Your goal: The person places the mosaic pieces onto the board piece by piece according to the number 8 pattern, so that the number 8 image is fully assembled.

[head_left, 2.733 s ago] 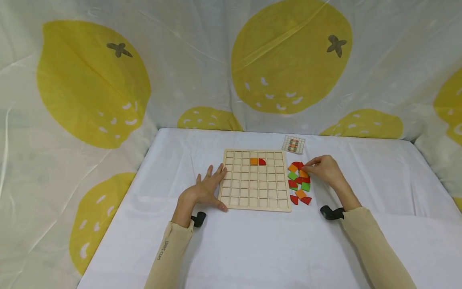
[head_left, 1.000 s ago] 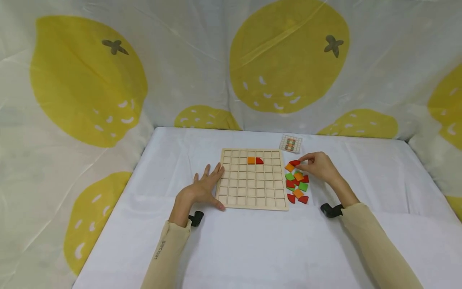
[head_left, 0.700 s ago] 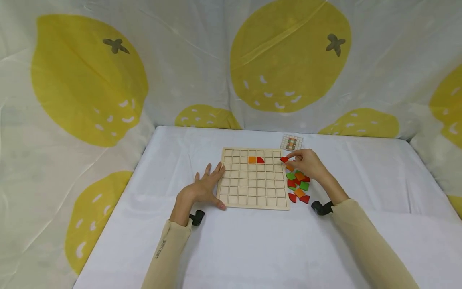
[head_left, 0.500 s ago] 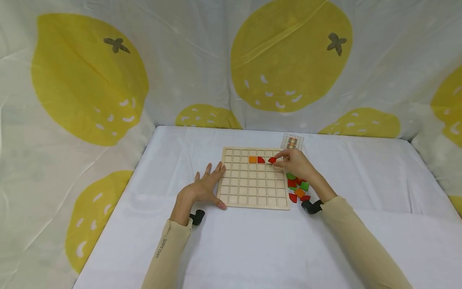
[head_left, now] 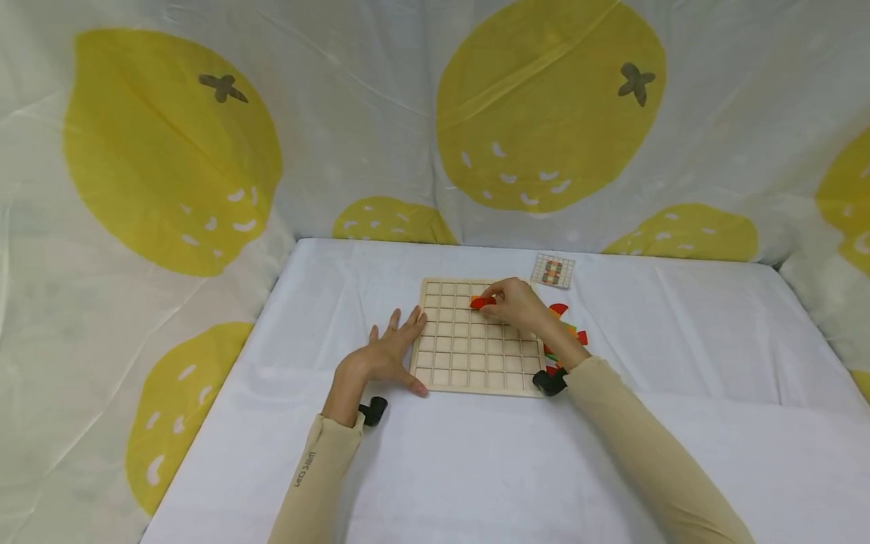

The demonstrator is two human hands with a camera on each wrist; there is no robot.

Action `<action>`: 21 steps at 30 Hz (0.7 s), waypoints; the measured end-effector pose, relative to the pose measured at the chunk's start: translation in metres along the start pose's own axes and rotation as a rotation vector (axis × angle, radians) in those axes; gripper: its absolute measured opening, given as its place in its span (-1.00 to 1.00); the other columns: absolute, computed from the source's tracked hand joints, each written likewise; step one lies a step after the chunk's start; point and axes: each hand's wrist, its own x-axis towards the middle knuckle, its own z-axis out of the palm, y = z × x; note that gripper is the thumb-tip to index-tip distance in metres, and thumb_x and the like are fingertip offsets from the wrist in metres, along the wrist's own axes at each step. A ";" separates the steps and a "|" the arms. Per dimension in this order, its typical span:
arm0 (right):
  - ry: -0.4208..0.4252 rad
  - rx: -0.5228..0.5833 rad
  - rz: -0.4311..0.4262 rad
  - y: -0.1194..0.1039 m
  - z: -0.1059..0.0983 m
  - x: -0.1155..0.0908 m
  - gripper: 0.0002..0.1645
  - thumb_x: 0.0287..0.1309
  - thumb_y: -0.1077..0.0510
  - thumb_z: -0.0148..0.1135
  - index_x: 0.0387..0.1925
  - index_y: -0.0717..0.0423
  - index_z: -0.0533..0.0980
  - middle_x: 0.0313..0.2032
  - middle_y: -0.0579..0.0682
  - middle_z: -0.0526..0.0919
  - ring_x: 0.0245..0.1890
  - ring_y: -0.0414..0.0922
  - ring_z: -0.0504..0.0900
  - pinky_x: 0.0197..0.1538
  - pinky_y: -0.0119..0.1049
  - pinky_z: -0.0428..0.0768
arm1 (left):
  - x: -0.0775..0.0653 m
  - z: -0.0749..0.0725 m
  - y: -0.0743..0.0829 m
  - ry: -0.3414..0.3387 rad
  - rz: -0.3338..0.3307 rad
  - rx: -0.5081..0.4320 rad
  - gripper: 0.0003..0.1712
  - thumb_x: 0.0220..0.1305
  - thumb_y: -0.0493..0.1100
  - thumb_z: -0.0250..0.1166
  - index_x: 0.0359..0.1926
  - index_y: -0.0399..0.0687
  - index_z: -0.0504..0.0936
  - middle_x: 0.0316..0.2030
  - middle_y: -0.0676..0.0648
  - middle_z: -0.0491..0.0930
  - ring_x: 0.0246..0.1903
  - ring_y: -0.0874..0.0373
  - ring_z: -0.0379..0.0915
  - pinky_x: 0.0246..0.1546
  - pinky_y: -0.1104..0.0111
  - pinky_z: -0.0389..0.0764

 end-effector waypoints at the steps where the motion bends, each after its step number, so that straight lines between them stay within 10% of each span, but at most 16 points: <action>1: -0.002 0.004 0.005 -0.001 0.001 0.001 -0.62 0.28 0.15 0.43 0.06 0.27 0.68 -0.69 -0.13 0.27 -0.64 -0.22 0.17 -0.47 -0.39 0.20 | 0.000 0.000 0.000 -0.003 0.002 0.002 0.59 -0.16 0.09 0.72 0.67 -0.11 -0.19 0.68 -0.11 -0.40 0.64 -0.26 -0.64 0.54 -0.38 -0.43; 21: 0.044 0.075 0.050 -0.001 0.010 0.013 -0.72 0.21 0.16 0.48 -0.04 0.11 0.74 -0.68 -0.11 0.32 -0.62 -0.17 0.24 -0.45 -0.33 0.26 | 0.000 0.001 0.001 -0.001 -0.003 0.010 0.60 -0.16 0.10 0.72 0.67 -0.11 -0.20 0.68 -0.12 -0.40 0.64 -0.26 -0.63 0.54 -0.38 -0.42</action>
